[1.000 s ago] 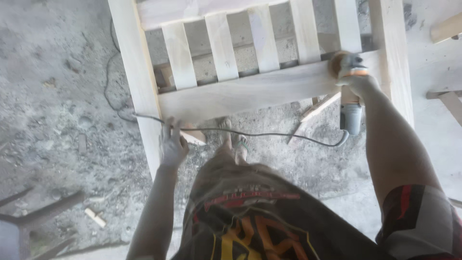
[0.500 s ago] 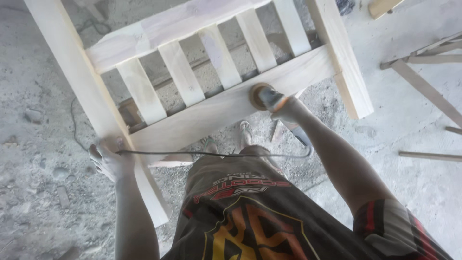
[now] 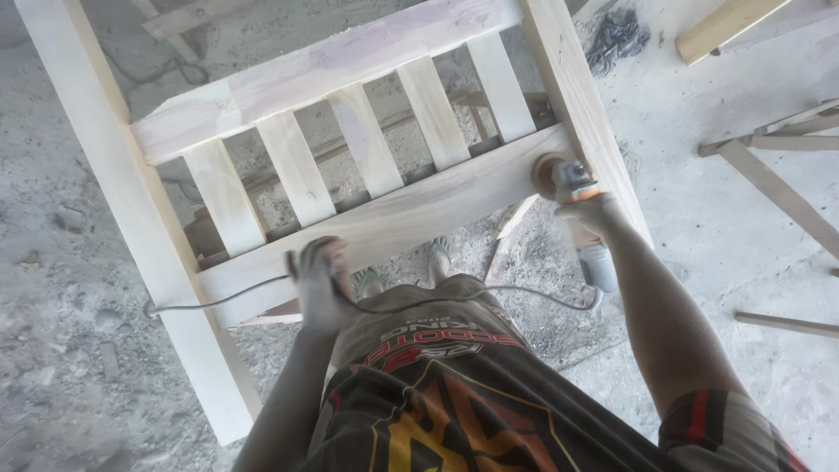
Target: The person uses an electric sander to smooth the surfaces of a wooden chair frame. They systematically sand the horizontal rails and vertical slats, moving the tool back and forth to even out the wood.
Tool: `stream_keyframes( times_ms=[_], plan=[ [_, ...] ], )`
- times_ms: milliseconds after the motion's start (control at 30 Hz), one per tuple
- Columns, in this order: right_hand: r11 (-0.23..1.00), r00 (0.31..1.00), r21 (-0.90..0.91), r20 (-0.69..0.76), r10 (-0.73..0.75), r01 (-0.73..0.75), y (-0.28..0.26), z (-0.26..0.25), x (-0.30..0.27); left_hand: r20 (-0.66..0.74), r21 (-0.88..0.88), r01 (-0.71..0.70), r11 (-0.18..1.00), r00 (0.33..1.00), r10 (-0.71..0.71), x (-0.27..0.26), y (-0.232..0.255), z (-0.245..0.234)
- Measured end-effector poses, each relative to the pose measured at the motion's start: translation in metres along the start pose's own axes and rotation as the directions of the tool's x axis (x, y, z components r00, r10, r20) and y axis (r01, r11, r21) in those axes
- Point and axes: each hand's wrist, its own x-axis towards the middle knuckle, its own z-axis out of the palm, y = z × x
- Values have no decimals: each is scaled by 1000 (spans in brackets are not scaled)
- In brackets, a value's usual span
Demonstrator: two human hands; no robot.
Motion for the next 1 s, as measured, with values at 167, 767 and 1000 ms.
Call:
stream_keyframes(
  times_ms=[167, 767, 1000],
  plan=[
    [969, 987, -213, 75, 143, -124, -16, -17, 27, 229, -35, 159, 987, 962, -147, -4, 3, 45],
    [862, 948, -432, 279, -152, 265, -62, 27, 85, 358, 433, 288, 854, 815, -456, -34, -23, 102],
    [733, 881, -532, 430, -198, 424, -57, 53, 69, 383, 416, 243, 876, 827, -411, -33, -17, 96]
  ],
)
